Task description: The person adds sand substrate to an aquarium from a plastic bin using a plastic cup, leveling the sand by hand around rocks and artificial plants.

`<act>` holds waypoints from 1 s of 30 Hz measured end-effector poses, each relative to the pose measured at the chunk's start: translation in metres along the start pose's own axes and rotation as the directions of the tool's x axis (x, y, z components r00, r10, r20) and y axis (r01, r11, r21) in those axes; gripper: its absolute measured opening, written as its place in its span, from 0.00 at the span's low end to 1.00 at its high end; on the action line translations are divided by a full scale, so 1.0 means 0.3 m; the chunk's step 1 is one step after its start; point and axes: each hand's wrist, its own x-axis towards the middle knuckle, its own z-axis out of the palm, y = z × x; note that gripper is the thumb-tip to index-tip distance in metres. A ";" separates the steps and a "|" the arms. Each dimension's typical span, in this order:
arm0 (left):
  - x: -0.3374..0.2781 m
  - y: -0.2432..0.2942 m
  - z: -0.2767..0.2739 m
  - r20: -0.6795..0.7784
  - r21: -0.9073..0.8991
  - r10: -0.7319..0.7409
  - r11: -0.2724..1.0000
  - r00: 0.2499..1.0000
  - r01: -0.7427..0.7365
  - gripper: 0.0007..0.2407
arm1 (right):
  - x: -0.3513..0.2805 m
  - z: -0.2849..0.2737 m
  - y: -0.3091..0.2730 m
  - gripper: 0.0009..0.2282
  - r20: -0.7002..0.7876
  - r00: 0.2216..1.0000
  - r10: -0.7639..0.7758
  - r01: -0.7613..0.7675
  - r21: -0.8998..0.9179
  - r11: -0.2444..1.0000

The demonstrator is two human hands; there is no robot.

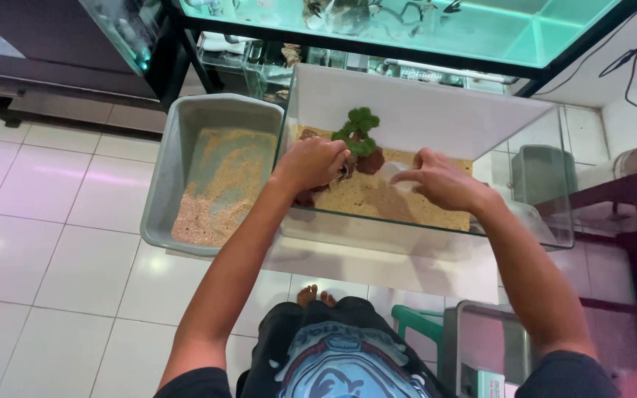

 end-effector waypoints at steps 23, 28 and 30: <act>-0.354 -0.258 -0.288 -0.385 -0.771 -0.338 0.629 0.859 -0.098 0.13 | 0.279 0.086 -0.564 0.27 -0.778 0.612 -0.139 0.573 0.315 0.756; -0.561 -0.489 -0.344 -0.345 -0.772 -0.437 0.635 0.831 0.013 0.15 | 0.487 0.142 -0.800 0.29 -0.743 0.630 -0.226 0.584 0.262 0.769; -0.638 -0.607 -0.325 -0.360 -0.634 -0.496 0.751 0.790 0.183 0.14 | 0.586 0.191 -0.878 0.29 -0.644 0.749 -0.154 0.457 0.335 0.824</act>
